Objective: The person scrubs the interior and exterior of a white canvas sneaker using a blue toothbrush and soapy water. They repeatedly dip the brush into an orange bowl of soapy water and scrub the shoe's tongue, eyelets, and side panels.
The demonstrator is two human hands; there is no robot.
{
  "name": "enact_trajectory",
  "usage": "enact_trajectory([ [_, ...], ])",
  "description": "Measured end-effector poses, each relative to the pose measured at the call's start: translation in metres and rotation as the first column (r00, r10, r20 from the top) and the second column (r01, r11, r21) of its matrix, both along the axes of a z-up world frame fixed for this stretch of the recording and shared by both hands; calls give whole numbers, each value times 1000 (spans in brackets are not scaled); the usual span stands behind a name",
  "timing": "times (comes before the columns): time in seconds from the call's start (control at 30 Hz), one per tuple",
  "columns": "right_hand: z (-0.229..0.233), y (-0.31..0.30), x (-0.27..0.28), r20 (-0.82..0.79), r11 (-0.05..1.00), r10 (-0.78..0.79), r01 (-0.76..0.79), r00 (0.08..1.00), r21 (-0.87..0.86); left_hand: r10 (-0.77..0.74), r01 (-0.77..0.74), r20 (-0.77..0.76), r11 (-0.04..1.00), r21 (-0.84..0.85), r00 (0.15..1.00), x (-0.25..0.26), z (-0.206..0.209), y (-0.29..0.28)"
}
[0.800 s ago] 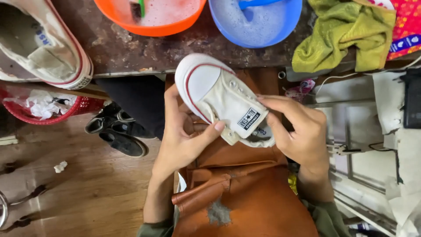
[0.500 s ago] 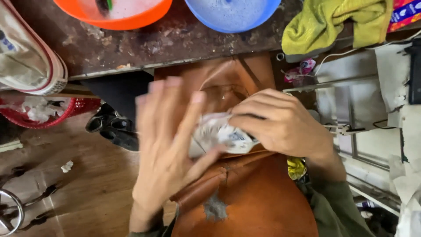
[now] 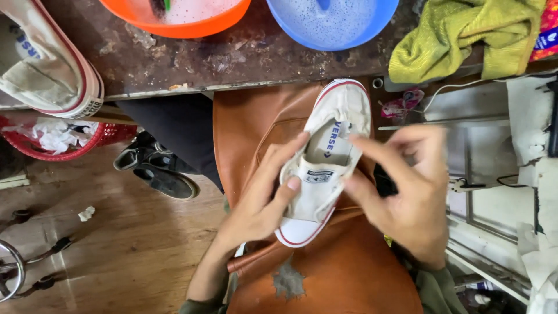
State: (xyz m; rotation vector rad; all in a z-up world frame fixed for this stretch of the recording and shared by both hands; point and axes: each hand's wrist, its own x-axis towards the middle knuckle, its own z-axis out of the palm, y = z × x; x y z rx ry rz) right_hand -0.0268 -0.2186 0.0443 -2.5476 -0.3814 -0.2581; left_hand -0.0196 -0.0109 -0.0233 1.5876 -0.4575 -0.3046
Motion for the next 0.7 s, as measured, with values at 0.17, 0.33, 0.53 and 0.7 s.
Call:
enact_trajectory([
  [0.17, -2, -2, -10, -161, 997, 75, -79, 984, -16, -35, 34, 108, 999, 13, 994, -18, -8, -10],
  [0.33, 4, -6, 0, -150, 966, 259, -260, 954, 13, -21, -17, 229, 986, 166, 973, -14, 11, 3],
  [0.53, -4, -12, 16, -237, 857, 514, -509, 825, 88, -182, -196, 639, 858, 474, 747, -1, 34, 21],
  [0.7, -13, -16, 23, -225, 746, 665, -645, 712, 165, -360, 120, 433, 864, 489, 826, 14, 25, 23],
])
